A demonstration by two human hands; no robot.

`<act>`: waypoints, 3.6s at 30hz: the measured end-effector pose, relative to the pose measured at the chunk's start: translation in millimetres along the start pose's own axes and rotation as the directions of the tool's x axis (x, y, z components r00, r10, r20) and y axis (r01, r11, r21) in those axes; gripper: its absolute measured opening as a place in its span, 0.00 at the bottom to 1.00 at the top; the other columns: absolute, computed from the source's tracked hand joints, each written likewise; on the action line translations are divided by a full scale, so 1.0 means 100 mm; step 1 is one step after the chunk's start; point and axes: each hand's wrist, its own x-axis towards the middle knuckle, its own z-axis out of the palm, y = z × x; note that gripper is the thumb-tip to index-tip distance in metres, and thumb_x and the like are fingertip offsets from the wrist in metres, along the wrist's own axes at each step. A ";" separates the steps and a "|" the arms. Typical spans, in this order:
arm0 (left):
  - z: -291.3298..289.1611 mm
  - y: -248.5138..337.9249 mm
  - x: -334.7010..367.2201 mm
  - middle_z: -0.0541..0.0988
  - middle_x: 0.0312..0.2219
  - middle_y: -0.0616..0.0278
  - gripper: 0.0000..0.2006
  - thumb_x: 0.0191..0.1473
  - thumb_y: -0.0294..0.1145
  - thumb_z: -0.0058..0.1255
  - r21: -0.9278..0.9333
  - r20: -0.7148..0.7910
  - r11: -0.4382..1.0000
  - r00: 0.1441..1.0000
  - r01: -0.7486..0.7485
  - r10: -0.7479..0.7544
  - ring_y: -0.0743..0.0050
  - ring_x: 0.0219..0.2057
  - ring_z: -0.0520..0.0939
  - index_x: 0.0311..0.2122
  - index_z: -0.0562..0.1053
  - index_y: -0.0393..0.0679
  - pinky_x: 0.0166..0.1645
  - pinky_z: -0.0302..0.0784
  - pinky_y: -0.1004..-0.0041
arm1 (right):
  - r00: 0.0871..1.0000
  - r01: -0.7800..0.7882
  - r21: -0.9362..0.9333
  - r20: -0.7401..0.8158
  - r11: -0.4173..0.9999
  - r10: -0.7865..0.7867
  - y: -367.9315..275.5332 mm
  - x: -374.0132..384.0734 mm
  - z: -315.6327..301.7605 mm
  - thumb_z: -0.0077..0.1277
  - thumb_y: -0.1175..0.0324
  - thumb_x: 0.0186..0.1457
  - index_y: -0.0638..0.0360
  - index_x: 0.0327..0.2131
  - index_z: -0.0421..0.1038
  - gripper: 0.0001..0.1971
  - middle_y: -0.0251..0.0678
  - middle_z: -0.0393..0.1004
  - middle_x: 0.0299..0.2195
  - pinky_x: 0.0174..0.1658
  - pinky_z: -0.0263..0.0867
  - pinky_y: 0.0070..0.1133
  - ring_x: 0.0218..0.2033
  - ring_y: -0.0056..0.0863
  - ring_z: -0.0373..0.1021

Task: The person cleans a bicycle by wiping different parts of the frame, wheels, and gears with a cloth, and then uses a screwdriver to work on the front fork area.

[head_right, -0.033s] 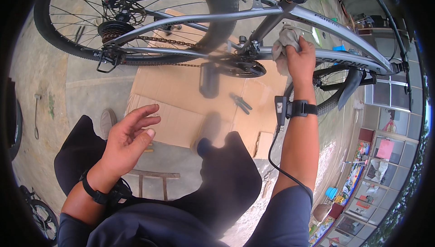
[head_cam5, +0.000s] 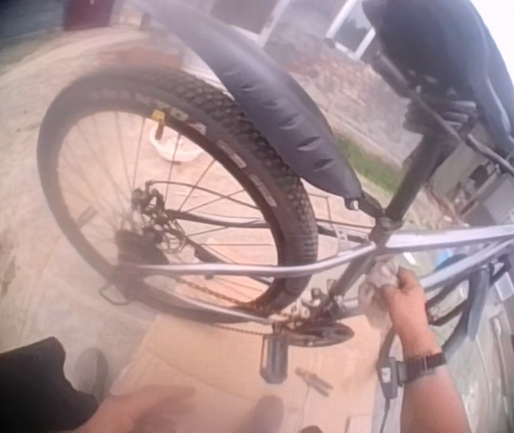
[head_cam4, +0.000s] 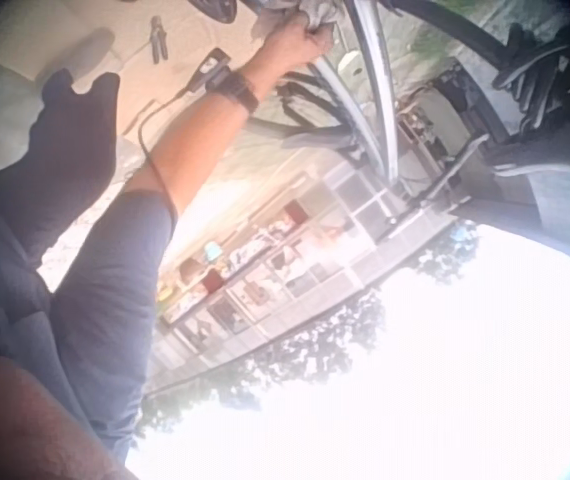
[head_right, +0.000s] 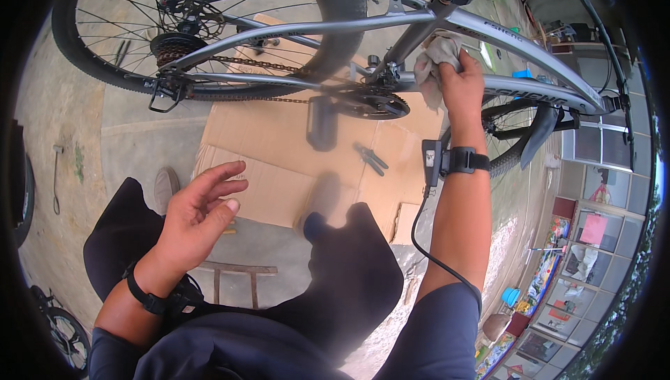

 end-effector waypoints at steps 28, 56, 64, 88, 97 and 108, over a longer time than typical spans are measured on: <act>0.05 -0.05 0.01 0.71 0.60 0.56 0.24 0.61 0.23 0.49 0.101 -0.008 0.995 1.000 -0.017 0.018 0.66 0.59 0.76 0.63 0.65 0.38 0.54 0.76 0.70 | 0.880 0.467 -0.550 0.366 0.692 -0.303 0.07 -0.35 0.16 0.52 0.80 0.46 0.52 0.45 0.80 0.21 0.43 0.74 0.46 0.52 0.69 0.33 0.48 0.45 0.71; 0.09 -0.10 0.08 0.73 0.59 0.58 0.24 0.60 0.22 0.49 0.189 -0.027 0.982 1.000 0.010 -0.005 0.66 0.58 0.77 0.62 0.67 0.39 0.56 0.74 0.68 | 0.936 0.315 -0.843 0.201 0.436 -0.289 0.25 -0.50 0.15 0.58 0.71 0.48 0.40 0.46 0.81 0.19 0.34 0.73 0.47 0.50 0.70 0.33 0.49 0.40 0.69; 0.11 -0.12 0.10 0.72 0.59 0.58 0.24 0.60 0.22 0.49 0.190 -0.019 0.981 0.999 0.034 -0.031 0.66 0.58 0.77 0.62 0.66 0.39 0.56 0.73 0.69 | 0.992 0.111 -0.862 0.129 0.494 0.002 1.12 -0.94 -0.38 0.57 0.73 0.48 0.42 0.47 0.82 0.21 0.35 0.72 0.46 0.50 0.70 0.33 0.49 0.41 0.68; 0.15 -0.21 0.16 0.73 0.59 0.60 0.24 0.61 0.20 0.49 0.221 -0.013 0.974 0.999 0.044 -0.042 0.71 0.58 0.76 0.62 0.66 0.39 0.55 0.74 0.72 | 0.895 0.023 -0.790 -0.257 0.613 -0.364 0.49 -0.13 -0.60 0.61 0.65 0.47 0.47 0.49 0.80 0.21 0.41 0.73 0.47 0.51 0.70 0.34 0.48 0.43 0.70; 0.14 -0.20 0.17 0.74 0.57 0.57 0.23 0.61 0.22 0.50 0.227 -0.027 0.973 0.999 0.048 -0.043 0.68 0.56 0.78 0.61 0.67 0.38 0.53 0.75 0.71 | 0.877 0.451 -0.805 0.318 0.387 -0.360 0.23 -0.50 0.17 0.57 0.72 0.48 0.41 0.39 0.83 0.14 0.30 0.75 0.45 0.54 0.67 0.34 0.50 0.39 0.70; 0.11 -0.23 0.17 0.73 0.59 0.60 0.23 0.61 0.21 0.49 0.225 -0.023 0.973 0.999 0.040 -0.036 0.70 0.57 0.77 0.62 0.67 0.39 0.54 0.74 0.73 | 0.881 0.212 -0.927 0.043 0.311 -0.472 0.40 0.15 -0.68 0.57 0.69 0.47 0.43 0.46 0.82 0.19 0.36 0.76 0.50 0.57 0.68 0.35 0.52 0.43 0.70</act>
